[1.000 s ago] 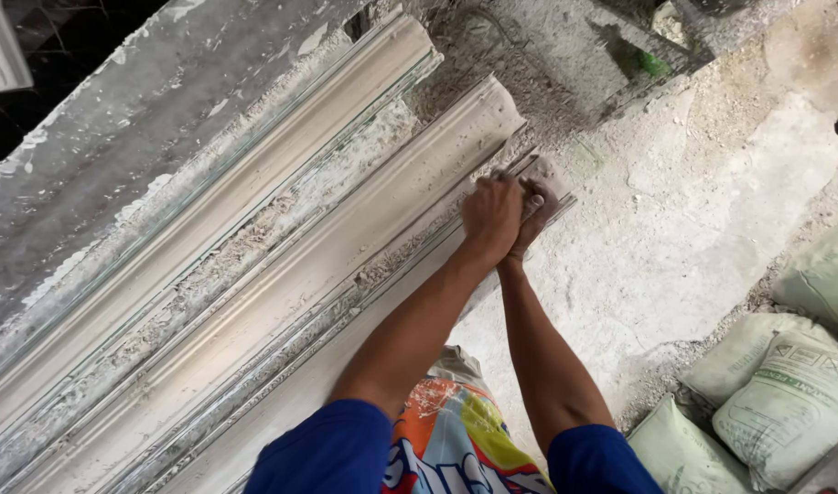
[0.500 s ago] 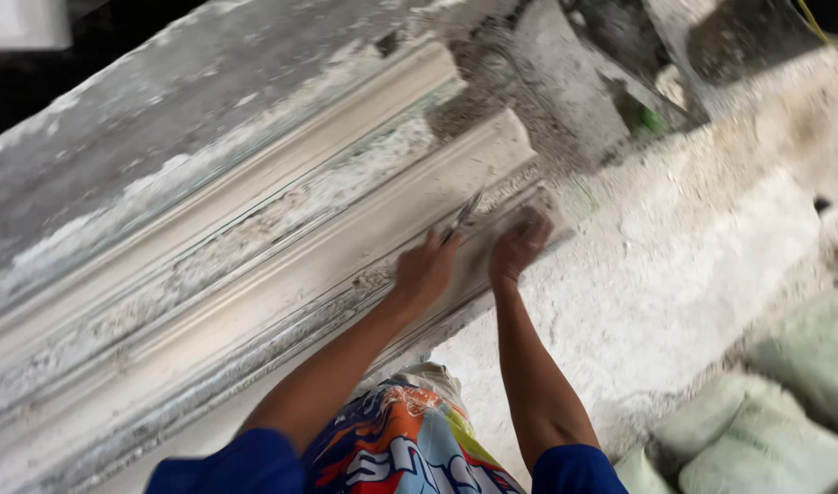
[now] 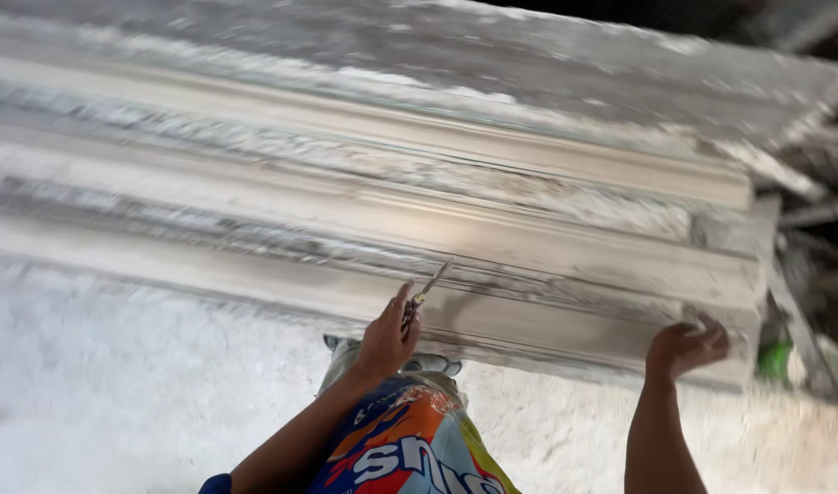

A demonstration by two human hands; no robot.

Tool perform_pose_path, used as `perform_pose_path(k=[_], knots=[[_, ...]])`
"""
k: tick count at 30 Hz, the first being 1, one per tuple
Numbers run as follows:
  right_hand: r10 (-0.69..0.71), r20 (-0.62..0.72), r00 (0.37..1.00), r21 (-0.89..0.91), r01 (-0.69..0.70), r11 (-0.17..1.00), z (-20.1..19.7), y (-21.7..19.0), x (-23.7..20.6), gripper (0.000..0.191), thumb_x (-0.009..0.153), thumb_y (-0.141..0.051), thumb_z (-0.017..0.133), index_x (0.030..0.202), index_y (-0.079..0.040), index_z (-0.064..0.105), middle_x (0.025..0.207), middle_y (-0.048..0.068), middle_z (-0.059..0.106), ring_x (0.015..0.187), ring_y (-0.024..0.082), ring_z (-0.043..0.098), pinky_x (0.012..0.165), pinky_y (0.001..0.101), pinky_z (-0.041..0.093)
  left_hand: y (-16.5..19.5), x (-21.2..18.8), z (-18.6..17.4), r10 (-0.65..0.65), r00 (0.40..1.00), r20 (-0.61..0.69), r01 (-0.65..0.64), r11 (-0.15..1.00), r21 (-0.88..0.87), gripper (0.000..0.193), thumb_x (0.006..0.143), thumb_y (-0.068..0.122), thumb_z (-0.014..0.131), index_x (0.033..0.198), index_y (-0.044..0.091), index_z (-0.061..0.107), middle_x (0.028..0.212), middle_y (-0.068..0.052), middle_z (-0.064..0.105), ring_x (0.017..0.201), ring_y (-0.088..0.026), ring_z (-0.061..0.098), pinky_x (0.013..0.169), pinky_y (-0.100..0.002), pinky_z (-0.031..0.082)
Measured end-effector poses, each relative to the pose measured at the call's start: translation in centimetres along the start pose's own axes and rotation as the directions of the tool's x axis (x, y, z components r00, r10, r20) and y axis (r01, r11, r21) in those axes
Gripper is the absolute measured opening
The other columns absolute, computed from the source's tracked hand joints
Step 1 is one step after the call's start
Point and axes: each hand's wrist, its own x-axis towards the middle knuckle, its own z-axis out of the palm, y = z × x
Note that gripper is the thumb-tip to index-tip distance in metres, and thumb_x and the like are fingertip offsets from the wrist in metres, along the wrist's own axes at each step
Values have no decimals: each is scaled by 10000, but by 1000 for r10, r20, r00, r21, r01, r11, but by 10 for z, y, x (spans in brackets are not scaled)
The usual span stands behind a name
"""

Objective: The person uses a small putty knife to scrape dried plaster residue off decorative cornice molding pieces laid on a work surface, working along the grooves section by section and repositioning the moldings to reach different areas.

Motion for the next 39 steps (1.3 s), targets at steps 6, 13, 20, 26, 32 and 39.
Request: perform_pose_path(k=[6,13,20,26,32,39], knots=[[-407,114,906,88,399,913,55,-193,-113,284,1038,-20,504,1293,-37,628,1225,173,626,1144,365,605,1000,539,483,-73,-73,-114,-152,966,-210,132,986,-103,566,987,178,582,1518,89,409,1079,-214,666,764,-365,694,640,-476,585],[-381,631,676,557,-52,829,80,-478,-341,315,1065,-295,565,1178,-39,709,741,72,686,595,121,580,561,312,472,-207,-153,-284,-184,862,-472,154,983,-103,520,1020,143,582,1498,4,430,1094,-223,640,854,-357,660,712,-435,553],[-636,618,462,713,11,701,96,-677,-450,298,1085,-260,535,1144,-54,742,683,61,603,595,129,505,594,308,439,-317,-228,-459,-474,668,-574,427,876,-225,588,986,94,547,1545,0,388,1106,-196,606,850,-266,638,725,-374,551],[-665,663,344,748,-298,593,123,-803,-489,276,1055,-242,556,1215,-38,652,755,-15,620,638,60,548,580,257,460,-406,-243,-519,-512,424,-747,377,850,-369,620,962,60,536,1549,-41,364,1179,-191,569,1010,-274,608,835,-372,531],[-625,704,336,700,-185,689,190,-912,-518,284,1095,-264,563,1143,-22,704,653,-11,507,562,78,454,529,280,392,-478,-224,-535,-649,312,-694,434,747,-504,611,974,108,565,1530,-46,363,1108,-188,563,972,-283,592,848,-393,510],[-751,455,479,862,-26,506,270,-1056,-543,293,1099,-242,538,1184,0,681,1036,133,604,848,170,572,706,340,490,-563,-179,-655,-656,273,-703,576,697,-427,621,968,145,582,1522,-48,377,1059,-190,570,941,-285,579,846,-423,497]])
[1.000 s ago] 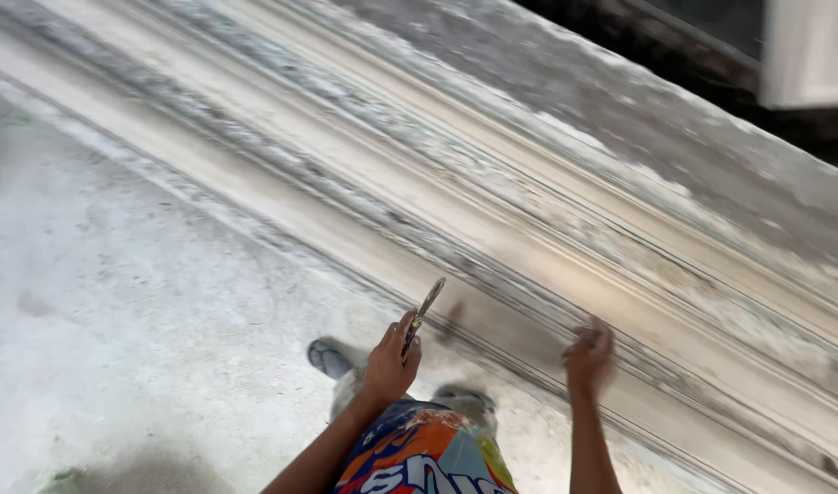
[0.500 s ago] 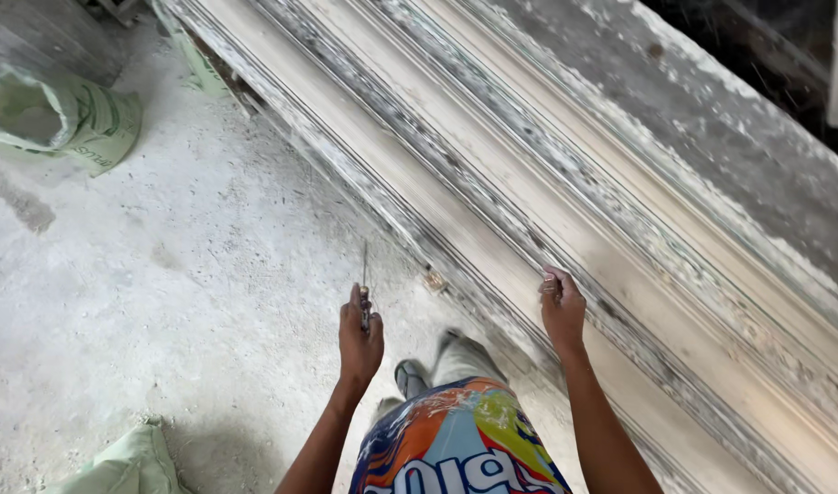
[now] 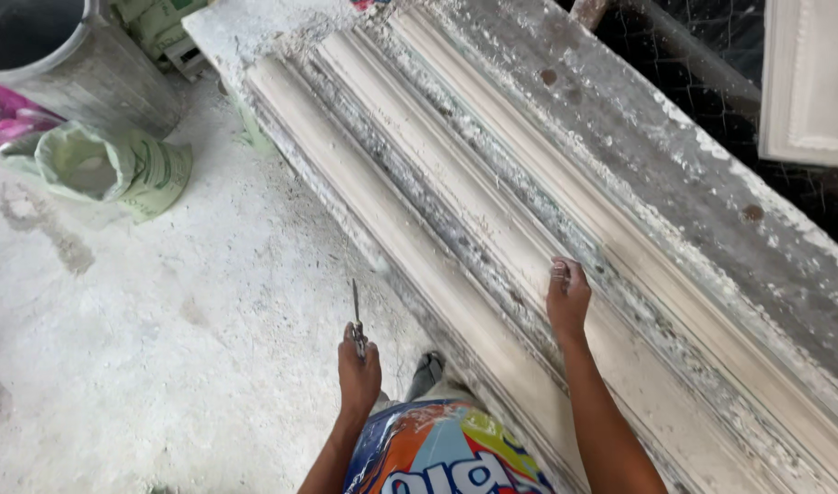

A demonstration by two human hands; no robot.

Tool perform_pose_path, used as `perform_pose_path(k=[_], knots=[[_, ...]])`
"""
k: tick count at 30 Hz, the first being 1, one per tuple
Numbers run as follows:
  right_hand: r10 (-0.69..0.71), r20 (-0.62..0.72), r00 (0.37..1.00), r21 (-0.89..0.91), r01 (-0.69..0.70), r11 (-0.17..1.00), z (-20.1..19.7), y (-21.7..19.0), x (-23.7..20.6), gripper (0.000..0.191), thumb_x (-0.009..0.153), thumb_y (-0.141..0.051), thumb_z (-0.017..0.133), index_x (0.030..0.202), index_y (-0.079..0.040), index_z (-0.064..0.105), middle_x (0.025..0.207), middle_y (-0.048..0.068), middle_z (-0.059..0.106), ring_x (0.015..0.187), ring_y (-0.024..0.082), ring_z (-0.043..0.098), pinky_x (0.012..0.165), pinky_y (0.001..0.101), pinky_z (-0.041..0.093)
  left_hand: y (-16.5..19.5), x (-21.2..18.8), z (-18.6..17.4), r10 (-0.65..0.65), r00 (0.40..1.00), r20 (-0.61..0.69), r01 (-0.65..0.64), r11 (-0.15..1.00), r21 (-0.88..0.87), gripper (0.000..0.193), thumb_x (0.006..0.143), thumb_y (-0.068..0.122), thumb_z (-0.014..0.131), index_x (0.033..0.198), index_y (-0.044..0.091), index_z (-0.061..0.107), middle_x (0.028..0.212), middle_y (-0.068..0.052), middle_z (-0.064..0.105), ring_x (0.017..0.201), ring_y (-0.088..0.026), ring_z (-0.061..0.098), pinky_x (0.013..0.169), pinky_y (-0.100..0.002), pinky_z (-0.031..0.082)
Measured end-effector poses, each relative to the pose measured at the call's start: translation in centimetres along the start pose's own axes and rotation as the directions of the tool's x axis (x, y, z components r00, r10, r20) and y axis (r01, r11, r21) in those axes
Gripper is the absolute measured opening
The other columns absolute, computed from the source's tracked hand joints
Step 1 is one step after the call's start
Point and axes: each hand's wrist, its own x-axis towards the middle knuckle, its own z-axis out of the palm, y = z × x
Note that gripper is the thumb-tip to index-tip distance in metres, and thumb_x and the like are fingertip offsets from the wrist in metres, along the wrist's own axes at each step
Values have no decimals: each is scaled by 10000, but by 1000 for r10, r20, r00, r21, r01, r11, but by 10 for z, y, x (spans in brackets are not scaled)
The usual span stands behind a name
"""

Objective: The person uses a small putty knife to scrape dried plaster residue off decorative cornice molding pieces laid on a work surface, working along the grooves section by section and repositioning the moldings to reach different areas.

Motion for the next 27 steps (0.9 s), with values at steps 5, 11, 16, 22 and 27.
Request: perform_pose_path(k=[5,11,16,22,27], knots=[[-51,-37,998,-367,34,930,42,-4,71,422,1052,-266,530,1394,-22,566,1460,233,510,1385,402,407,1167,544,328,65,114,22,157,977,141,-133,976,-170,635,977,114,543,1547,-63,325,1176,-209,535,1010,-297,569,883,-451,496],[266,-100,959,-631,-268,728,73,-15,103,652,1049,-372,487,1608,-79,324,1662,256,181,1513,496,107,1169,648,109,164,291,126,544,834,89,-535,838,-110,668,952,79,575,1527,-108,292,1281,-285,492,1134,-392,525,954,-511,477],[274,-134,952,-680,-290,674,78,-29,109,617,1023,-334,480,1592,-107,410,1690,202,256,1563,450,173,1243,617,169,238,352,218,291,921,258,-273,956,-103,788,900,119,569,1502,-199,173,1394,-396,415,1202,-493,505,1065,-545,409],[239,-167,957,-659,-289,695,78,-32,115,502,1027,-225,500,1511,-92,534,1673,212,341,1553,460,256,1261,563,226,253,432,232,464,867,179,-464,885,-46,752,905,80,574,1484,-223,201,1445,-477,390,1256,-538,466,1091,-554,354],[164,-208,964,-684,-264,680,82,-27,114,469,1011,-179,549,1468,-80,587,1629,218,419,1523,476,322,1246,551,288,237,526,213,95,893,440,-52,993,-110,431,1051,69,530,1322,-245,416,1070,-374,609,931,-474,606,896,-572,522]])
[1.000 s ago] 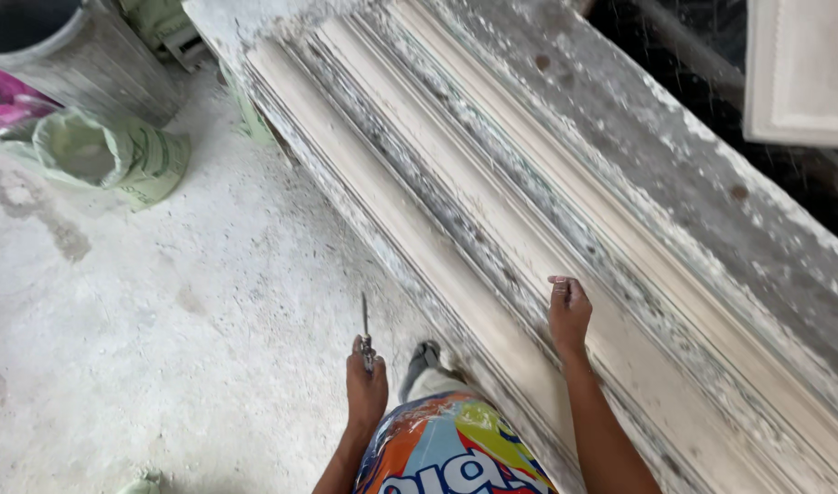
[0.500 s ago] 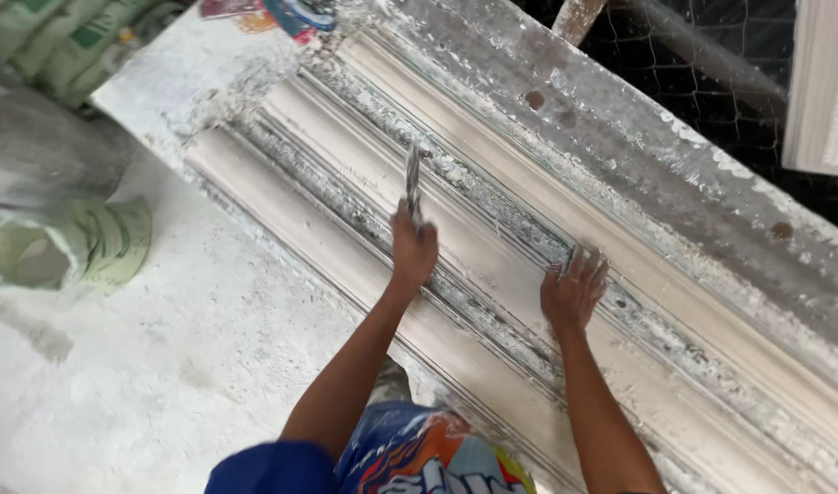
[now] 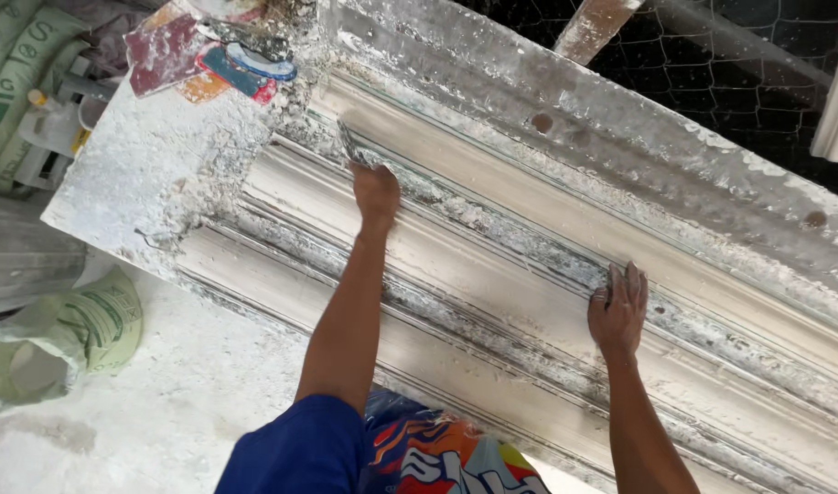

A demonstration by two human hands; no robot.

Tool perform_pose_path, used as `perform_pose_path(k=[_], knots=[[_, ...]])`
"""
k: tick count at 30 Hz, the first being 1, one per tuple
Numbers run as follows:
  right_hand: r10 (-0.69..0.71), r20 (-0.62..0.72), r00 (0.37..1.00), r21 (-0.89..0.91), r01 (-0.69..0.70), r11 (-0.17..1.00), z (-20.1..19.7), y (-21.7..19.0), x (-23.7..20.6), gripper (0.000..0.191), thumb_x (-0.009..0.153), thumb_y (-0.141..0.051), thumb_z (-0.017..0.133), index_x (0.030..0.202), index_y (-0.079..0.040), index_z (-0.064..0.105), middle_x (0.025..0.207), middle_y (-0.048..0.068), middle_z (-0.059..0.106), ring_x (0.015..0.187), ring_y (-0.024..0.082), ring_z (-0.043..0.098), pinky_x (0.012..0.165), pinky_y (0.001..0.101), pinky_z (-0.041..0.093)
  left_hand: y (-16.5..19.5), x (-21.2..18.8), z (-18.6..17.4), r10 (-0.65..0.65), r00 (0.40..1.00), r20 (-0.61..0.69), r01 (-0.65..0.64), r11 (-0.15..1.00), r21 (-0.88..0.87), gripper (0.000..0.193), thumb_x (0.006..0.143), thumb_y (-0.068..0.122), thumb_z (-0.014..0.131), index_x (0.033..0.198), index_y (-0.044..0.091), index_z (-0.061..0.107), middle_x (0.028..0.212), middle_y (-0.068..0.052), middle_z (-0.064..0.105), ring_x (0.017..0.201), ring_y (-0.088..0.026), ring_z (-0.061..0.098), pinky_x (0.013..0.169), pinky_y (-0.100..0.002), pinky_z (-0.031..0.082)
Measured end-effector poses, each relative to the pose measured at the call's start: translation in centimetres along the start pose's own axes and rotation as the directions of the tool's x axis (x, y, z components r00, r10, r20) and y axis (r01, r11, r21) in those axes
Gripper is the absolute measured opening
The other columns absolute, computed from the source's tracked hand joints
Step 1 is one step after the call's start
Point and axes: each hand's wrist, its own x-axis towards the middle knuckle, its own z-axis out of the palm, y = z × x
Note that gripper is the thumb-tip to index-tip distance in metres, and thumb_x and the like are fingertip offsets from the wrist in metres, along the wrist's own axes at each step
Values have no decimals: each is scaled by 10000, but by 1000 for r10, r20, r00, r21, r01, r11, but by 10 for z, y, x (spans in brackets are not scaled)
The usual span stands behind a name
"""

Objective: The person uses a small putty knife to scrape dried plaster residue off decorative cornice molding pieces laid on a work surface, working along the grooves section by section and repositioning the moldings to reach different areas.

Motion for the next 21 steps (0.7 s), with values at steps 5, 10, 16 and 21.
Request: perform_pose_path(k=[5,10,16,21], knots=[[-40,-32,999,7,40,999,1,-7,3,464,1018,-166,552,1474,-87,584,1639,207,426,1532,466,340,1258,549,306,12,-1,-19,307,942,-137,-275,938,209,678,978,70,580,1486,-188,213,1166,-340,588,978,-417,630,877,-493,529],[77,61,995,12,-77,997,-3,-10,3,503,992,-157,550,1492,-102,559,1647,180,398,1523,440,307,1203,545,304,14,31,-50,0,999,-42,-3,998,-68,628,1007,116,534,1493,-140,230,1083,-291,584,863,-349,604,744,-442,510],[18,17,1000,-22,-18,1000,-6,-14,6,500,985,-152,523,1483,-131,554,1662,153,398,1556,396,306,1252,528,293,6,50,-64,223,970,-94,-204,963,177,572,1042,170,478,1500,-83,250,983,-232,578,726,-268,574,584,-382,487],[46,22,999,-16,-46,999,-9,-17,6,511,993,-155,530,1504,-133,553,1658,154,405,1549,401,311,1242,529,302,5,73,-106,-156,980,126,174,973,-153,530,1070,216,431,1507,-35,266,899,-183,573,611,-201,548,451,-332,468]])
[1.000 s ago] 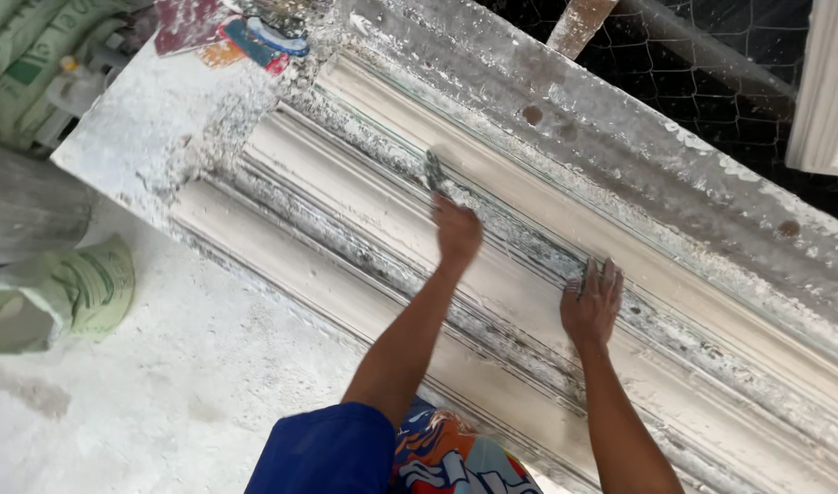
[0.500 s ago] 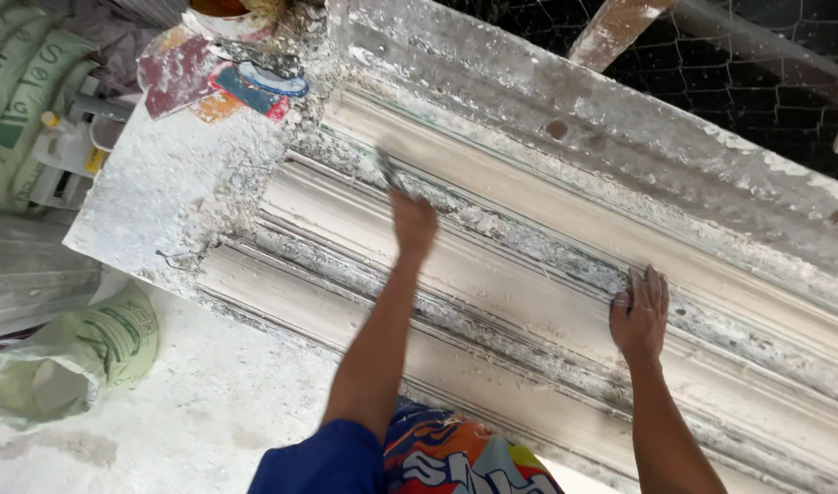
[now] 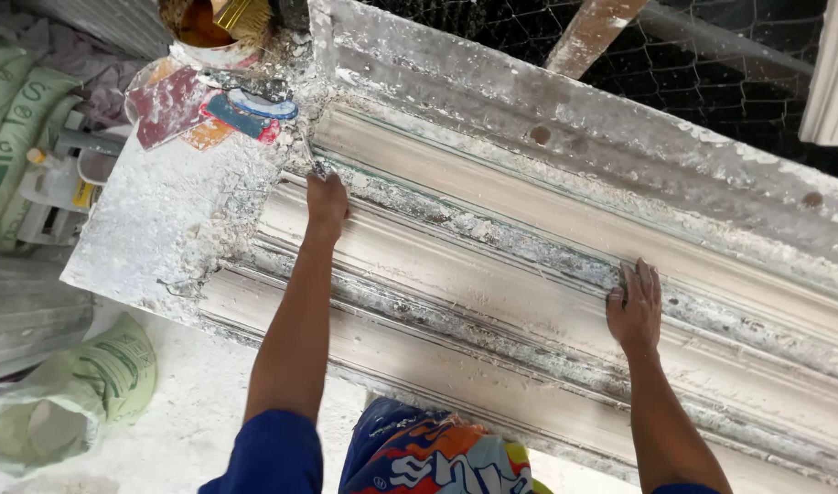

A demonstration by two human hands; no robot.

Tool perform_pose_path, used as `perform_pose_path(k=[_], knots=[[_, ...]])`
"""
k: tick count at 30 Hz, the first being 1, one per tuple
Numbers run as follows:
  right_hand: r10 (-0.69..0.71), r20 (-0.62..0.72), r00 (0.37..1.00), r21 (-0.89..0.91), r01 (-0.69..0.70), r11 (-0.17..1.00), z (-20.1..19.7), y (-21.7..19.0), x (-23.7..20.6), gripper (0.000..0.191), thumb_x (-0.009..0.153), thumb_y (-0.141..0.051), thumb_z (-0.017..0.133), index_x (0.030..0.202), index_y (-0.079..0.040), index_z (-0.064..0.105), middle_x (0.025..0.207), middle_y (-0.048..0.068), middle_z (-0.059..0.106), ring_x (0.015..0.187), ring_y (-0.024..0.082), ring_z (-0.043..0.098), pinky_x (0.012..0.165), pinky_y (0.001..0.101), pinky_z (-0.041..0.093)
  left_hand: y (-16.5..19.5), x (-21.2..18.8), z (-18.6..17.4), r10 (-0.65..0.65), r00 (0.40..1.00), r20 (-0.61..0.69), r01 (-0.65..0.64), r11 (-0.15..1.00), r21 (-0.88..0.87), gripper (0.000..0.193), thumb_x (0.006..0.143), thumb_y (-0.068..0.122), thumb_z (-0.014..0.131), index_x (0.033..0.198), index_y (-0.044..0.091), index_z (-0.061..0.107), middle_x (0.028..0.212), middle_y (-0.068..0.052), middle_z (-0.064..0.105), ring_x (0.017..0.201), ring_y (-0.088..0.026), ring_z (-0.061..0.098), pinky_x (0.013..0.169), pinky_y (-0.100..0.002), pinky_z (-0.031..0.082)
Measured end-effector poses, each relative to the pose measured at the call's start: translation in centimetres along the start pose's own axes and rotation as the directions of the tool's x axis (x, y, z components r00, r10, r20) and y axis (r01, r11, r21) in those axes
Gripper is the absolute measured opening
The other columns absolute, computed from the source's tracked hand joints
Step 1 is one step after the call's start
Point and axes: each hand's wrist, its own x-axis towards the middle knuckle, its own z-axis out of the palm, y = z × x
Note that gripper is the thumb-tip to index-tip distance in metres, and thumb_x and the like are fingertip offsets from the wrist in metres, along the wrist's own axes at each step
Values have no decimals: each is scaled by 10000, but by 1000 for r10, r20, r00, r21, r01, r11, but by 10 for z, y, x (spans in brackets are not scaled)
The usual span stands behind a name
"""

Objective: The person uses a small putty knife to scrape dried plaster residue off decorative cornice molding pieces laid on a work surface, working along the grooves section by section and repositioning the moldings to reach different areas.

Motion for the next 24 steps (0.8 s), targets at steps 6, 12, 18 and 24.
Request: perform_pose_path(k=[6,12,18,24], knots=[[142,1,990,-150,-140,979,3,3,-15,539,1012,-276,531,1544,-190,512,1688,168,338,1571,440,253,1249,658,226,-62,-57,6,626,669,401,-740,608,286,359,1139,256,444,1349,-13,555,1094,-177,645,948,-209,674,758,-340,592],[610,164,776,-236,-569,788,-36,49,-51,751,976,-594,484,1621,-245,321,1752,241,29,1598,486,-20,1223,739,70,-40,-22,2,175,522,835,-849,201,488,405,984,256,594,1381,336,602,1045,-87,607,749,-203,626,563,-353,589],[685,266,678,-161,-670,725,-60,76,-82,1121,817,-789,531,1649,-151,134,1668,339,-80,1529,520,-163,1204,708,24,-1,14,26,51,424,904,-897,157,412,373,998,277,608,1364,342,635,918,-40,649,678,-163,636,544,-337,546],[683,231,692,-201,-653,730,-68,72,-76,1156,795,-763,615,1662,-142,168,1694,331,17,1571,503,-64,1273,630,65,-37,-173,252,129,255,958,-934,290,209,555,984,74,466,1521,211,465,731,-124,588,464,-158,545,346,-307,499]])
